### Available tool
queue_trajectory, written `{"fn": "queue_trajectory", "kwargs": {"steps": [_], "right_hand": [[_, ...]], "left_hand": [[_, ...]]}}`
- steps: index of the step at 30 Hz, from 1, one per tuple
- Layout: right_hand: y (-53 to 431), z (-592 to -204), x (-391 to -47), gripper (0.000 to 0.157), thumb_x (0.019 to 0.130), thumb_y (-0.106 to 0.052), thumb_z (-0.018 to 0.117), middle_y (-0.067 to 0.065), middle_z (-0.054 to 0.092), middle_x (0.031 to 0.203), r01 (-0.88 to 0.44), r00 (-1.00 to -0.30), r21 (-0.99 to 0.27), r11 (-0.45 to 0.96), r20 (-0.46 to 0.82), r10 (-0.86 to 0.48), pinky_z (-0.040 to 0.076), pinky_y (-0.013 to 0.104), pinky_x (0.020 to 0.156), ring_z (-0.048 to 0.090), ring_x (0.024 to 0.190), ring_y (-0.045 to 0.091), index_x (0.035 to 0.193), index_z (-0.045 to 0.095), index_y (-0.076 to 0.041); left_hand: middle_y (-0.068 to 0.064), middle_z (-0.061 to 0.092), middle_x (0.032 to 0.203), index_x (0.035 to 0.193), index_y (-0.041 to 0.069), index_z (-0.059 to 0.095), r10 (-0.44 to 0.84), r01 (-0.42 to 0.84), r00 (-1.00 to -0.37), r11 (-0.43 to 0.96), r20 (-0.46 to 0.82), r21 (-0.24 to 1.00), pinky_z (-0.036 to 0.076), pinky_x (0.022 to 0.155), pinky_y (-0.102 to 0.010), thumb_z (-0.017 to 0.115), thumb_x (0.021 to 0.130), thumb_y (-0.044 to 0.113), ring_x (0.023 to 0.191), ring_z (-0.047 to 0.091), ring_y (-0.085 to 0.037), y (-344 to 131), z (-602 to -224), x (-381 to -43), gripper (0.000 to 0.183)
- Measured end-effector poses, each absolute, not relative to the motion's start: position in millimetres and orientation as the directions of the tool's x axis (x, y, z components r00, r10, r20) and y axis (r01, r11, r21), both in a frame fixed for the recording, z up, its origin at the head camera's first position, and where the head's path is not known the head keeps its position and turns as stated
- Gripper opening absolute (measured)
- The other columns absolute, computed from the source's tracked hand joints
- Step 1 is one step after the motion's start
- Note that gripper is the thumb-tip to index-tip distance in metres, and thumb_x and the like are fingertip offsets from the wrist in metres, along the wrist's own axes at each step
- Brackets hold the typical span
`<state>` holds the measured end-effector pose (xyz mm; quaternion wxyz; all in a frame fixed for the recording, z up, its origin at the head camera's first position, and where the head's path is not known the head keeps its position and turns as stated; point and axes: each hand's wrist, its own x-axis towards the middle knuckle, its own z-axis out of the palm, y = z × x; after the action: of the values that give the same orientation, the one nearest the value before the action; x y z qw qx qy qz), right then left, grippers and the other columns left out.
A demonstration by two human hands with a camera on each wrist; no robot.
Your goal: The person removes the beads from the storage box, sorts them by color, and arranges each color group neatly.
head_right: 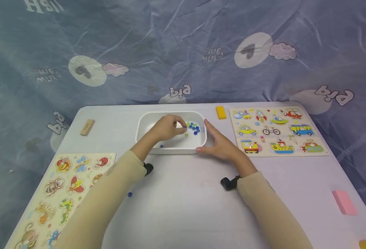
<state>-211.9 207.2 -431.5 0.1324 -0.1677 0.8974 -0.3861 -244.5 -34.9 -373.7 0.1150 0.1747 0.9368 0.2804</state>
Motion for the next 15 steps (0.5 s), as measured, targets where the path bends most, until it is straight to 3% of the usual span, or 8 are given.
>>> {"fn": "queue_trajectory", "kwargs": {"steps": [4,7,11,15], "right_hand": [[207.6,-430.2,-211.2,0.11,0.072,-0.055,0.074,-0.009,0.004,0.159,-0.202,-0.907,-0.738,0.644,-0.107,-0.406,0.012,0.051,0.117,0.005,0.148,0.022,0.151,0.001,-0.033],[207.0,-429.5,-210.4,0.11,0.073,-0.054,0.074,-0.007,0.004,0.16,-0.21,-0.905,-0.737,0.642,-0.102,-0.412,0.011,0.051,0.117,0.004,0.148,0.022,0.152,0.001,-0.03],[205.9,-428.9,-209.5,0.111,0.072,-0.054,0.074,-0.007,0.004,0.16,-0.212,-0.905,-0.73,0.65,-0.104,-0.412,0.011,0.049,0.118,0.004,0.148,0.022,0.152,0.001,-0.03],[206.2,-428.7,-210.6,0.111,0.072,-0.055,0.074,-0.007,0.003,0.16,-0.216,-0.908,-0.714,0.666,-0.104,-0.407,0.011,0.049,0.118,0.004,0.148,0.022,0.151,0.0,-0.031]], "left_hand": [[0.0,0.056,0.08,0.106,0.022,0.068,0.42,0.307,-0.907,0.715,-0.035,0.628,0.042,0.064,-0.029,0.064,0.088,0.038,0.068,0.048,-0.013,-43.8,-354.9,-230.1,0.024],[0.002,0.036,0.061,0.103,0.024,0.068,0.424,0.322,-0.906,0.659,0.018,0.68,0.032,0.052,-0.027,0.064,0.088,0.036,0.053,0.031,-0.013,-54.8,-341.2,-215.0,0.02],[0.004,0.023,0.055,0.1,0.026,0.069,0.418,0.324,-0.906,0.593,0.061,0.737,0.026,0.049,-0.026,0.066,0.087,0.035,0.051,0.021,-0.013,-74.4,-328.0,-194.3,0.017],[0.003,0.02,0.057,0.098,0.031,0.069,0.4,0.281,-0.916,0.562,0.042,0.778,0.025,0.049,-0.027,0.068,0.085,0.039,0.053,0.019,-0.014,-97.4,-321.6,-174.6,0.016]]}}
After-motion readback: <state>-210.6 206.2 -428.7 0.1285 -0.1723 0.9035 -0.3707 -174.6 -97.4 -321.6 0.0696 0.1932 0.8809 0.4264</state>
